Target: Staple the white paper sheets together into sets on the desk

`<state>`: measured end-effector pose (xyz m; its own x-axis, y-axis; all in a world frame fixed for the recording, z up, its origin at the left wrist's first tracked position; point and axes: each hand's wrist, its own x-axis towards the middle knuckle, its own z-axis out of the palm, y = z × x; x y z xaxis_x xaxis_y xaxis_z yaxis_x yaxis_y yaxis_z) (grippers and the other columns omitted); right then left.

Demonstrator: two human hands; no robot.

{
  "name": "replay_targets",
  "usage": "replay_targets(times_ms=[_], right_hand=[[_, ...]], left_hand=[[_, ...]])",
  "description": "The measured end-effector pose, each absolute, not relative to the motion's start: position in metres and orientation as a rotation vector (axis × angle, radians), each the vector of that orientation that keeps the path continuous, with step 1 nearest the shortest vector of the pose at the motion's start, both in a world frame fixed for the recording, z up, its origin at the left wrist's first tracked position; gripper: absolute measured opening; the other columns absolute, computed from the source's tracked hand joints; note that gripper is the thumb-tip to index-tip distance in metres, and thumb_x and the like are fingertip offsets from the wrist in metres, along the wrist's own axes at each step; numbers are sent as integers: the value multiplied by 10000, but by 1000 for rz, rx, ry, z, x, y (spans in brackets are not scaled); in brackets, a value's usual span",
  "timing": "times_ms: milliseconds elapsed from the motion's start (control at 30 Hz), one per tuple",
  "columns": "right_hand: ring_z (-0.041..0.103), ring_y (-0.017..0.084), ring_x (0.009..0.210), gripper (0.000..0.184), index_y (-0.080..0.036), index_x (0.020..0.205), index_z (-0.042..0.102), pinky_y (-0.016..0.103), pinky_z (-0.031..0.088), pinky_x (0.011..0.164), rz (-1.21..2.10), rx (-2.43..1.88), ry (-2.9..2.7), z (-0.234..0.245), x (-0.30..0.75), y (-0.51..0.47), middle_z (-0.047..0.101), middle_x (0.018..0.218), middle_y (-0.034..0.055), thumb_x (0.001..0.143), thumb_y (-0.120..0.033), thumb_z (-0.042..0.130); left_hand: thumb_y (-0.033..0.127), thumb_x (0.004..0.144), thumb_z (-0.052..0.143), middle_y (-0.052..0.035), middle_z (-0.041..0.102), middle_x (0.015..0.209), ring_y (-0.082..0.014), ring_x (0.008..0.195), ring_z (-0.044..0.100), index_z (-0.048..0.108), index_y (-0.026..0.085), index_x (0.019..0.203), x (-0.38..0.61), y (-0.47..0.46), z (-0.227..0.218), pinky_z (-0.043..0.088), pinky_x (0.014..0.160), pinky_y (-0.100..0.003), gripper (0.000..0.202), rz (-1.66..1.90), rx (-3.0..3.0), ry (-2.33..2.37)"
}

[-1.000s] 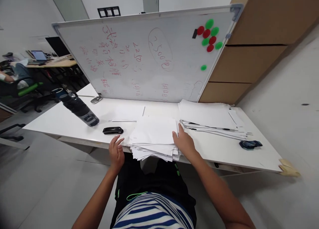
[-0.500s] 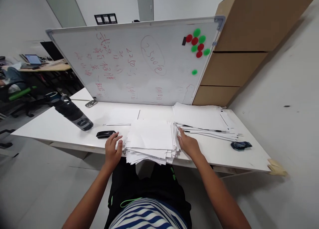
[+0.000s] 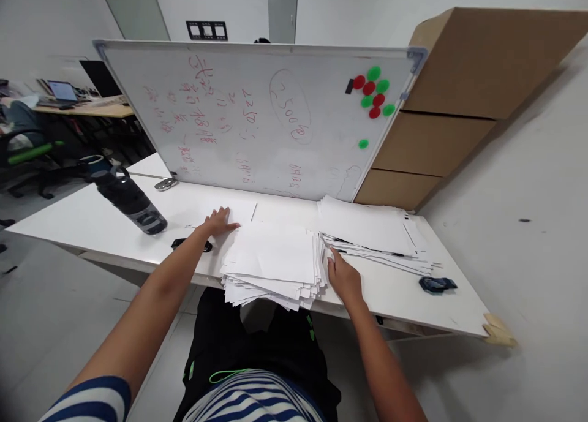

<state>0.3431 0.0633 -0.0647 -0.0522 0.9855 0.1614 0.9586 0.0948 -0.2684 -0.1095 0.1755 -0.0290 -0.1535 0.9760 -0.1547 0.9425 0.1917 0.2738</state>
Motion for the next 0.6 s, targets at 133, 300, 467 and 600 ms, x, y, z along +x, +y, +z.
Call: replay_targets(times_ms=[133, 300, 467, 600], right_hand=[[668, 234, 711, 519, -194, 1484, 418, 282, 365, 583, 185, -1988, -2041, -66, 345, 64, 725, 802, 56, 1019, -406, 325], [642, 217, 670, 530, -217, 1492, 399, 272, 319, 564, 233, -1999, -2022, -71, 346, 67, 695, 764, 26, 1013, -436, 350], [629, 207, 660, 551, -210, 1500, 380, 270, 324, 552, 265, -2019, -2018, -70, 345, 68, 680, 765, 13, 1007, -453, 348], [616, 194, 620, 557, -217, 1497, 387, 266, 346, 538, 287, -2045, -2008, -69, 345, 68, 661, 728, -3, 1000, -467, 356]], left_hand=[[745, 798, 504, -196, 96, 1656, -438, 1504, 82, 305, 204, 1531, -107, 178, -39, 153, 1143, -621, 933, 114, 1783, 2207], [739, 797, 510, -154, 216, 1641, -407, 1463, 243, 383, 261, 1477, -105, 179, -27, 305, 1089, -540, 840, -2, 1787, 2229], [603, 913, 423, -175, 632, 1289, -331, 1164, 586, 408, 236, 1472, -116, 183, -23, 451, 892, -402, 668, 14, 1804, 2355], [501, 943, 415, -165, 679, 1185, -315, 1064, 643, 279, 209, 1553, -129, 188, -20, 462, 833, -363, 690, -33, 1902, 2361]])
